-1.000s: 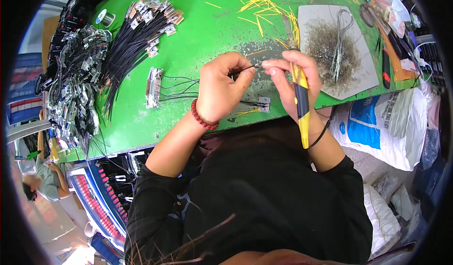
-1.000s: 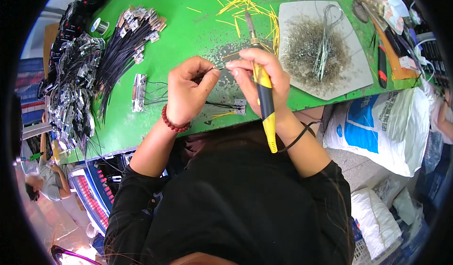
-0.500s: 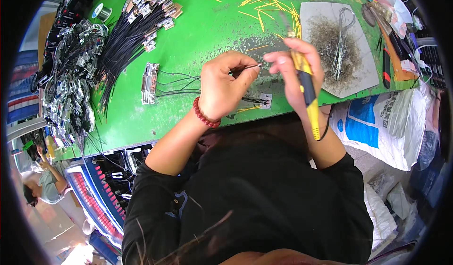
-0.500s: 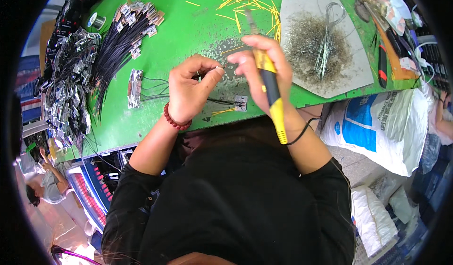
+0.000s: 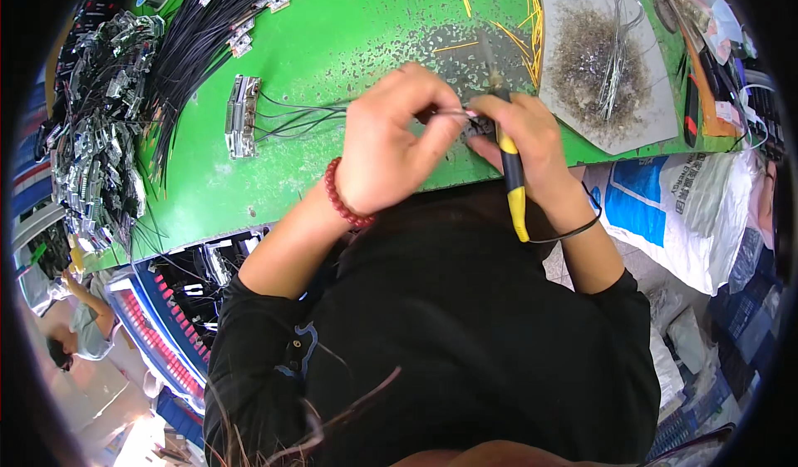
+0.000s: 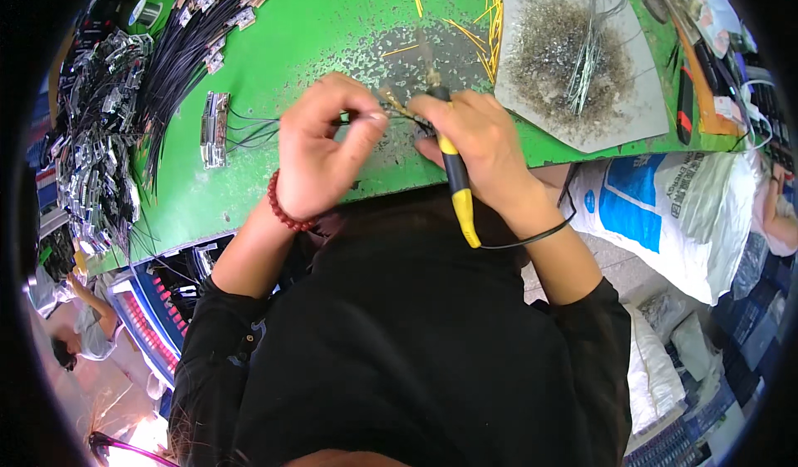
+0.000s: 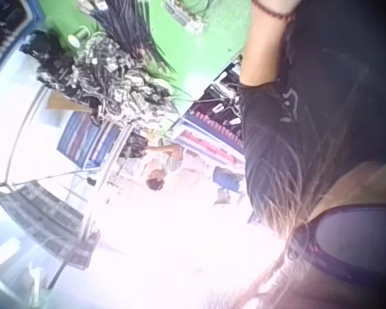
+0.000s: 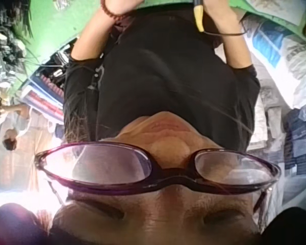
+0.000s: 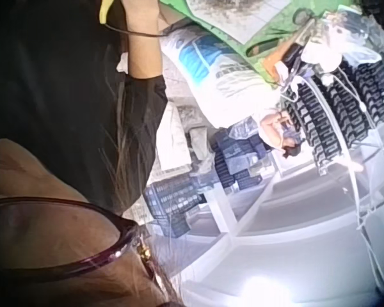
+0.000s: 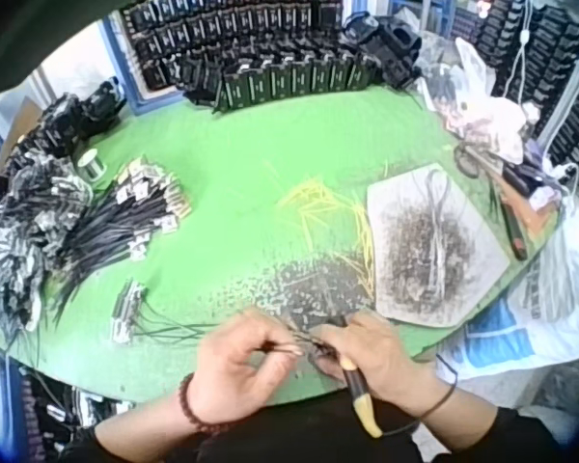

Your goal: The person strips wire ends with a tool and solders them to circuit boards using a soldering iron. The person then places an assembled plastic housing into a crate and solders wires onto additional circuit boards.

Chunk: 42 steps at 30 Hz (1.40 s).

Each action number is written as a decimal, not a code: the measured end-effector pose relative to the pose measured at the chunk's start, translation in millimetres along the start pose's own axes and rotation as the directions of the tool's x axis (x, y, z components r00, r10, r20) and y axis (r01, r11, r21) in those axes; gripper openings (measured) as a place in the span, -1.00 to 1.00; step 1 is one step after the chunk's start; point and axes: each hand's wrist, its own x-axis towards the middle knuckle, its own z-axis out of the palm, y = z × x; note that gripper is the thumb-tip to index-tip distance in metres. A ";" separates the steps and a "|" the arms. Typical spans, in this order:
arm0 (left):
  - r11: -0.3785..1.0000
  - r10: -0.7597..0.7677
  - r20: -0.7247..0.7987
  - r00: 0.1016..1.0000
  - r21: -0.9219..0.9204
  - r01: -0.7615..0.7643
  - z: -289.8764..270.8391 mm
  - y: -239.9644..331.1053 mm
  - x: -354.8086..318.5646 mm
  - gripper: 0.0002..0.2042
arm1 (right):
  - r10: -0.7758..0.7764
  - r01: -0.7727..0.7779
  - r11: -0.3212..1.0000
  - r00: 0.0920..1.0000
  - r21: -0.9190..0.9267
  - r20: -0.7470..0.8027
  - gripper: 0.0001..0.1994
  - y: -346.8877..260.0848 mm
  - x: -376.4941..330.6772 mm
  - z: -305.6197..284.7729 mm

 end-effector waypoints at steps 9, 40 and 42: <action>0.967 -0.040 0.136 0.990 0.256 0.004 31.6 -17.9 -8.4 -0.92 | 0.043 -0.046 0.999 0.993 -0.020 -0.112 -0.48 1.1 -3.4 8.8; 0.903 0.108 0.234 0.966 0.384 -0.193 47.7 -15.0 -3.2 -0.85 | 0.568 -0.344 0.821 0.568 0.455 -0.595 -0.84 59.8 -101.7 -76.8; 0.902 0.112 0.231 0.967 0.385 -0.197 47.0 -14.8 -4.5 -0.85 | 0.548 -0.334 0.836 0.557 0.436 -0.624 -0.84 63.2 -108.0 -78.1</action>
